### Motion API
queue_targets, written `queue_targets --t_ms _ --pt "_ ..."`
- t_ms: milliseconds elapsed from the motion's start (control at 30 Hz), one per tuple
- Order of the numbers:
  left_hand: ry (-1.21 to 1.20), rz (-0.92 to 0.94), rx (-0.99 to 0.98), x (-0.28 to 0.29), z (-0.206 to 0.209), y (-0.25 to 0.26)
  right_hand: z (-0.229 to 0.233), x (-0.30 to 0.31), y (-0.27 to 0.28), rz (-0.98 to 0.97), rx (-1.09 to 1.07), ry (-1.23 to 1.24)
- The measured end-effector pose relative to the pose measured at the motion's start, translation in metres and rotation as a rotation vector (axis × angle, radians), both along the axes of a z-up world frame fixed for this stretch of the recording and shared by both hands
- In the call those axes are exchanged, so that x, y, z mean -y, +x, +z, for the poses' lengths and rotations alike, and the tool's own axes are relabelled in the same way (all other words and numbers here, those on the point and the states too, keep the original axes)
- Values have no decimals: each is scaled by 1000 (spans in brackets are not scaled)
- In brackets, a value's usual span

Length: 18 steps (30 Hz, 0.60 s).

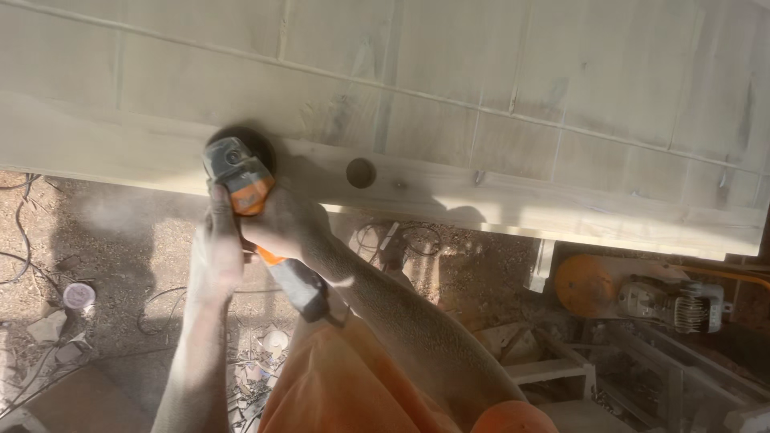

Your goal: The person uses an orbital sander to smooth the surface of a large wooden panel. They move the sander across the panel in overlapping passes while occasionally wiping away dust with their hand.

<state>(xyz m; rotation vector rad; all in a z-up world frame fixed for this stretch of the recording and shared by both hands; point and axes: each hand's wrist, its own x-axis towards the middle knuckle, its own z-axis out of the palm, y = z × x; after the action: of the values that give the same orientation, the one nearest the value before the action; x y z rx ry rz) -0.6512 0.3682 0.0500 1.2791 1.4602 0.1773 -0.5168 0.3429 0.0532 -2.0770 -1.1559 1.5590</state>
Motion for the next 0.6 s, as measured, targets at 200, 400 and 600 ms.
queue_targets --t_ms 200,400,600 --pt "12 -115 83 12 17 38 -43 68 24 -378 -736 267" --pt "-132 -301 -81 96 7 156 -24 180 132 -510 -349 143" --pt "200 -347 136 175 2 240 -2 247 228 -551 -261 24"
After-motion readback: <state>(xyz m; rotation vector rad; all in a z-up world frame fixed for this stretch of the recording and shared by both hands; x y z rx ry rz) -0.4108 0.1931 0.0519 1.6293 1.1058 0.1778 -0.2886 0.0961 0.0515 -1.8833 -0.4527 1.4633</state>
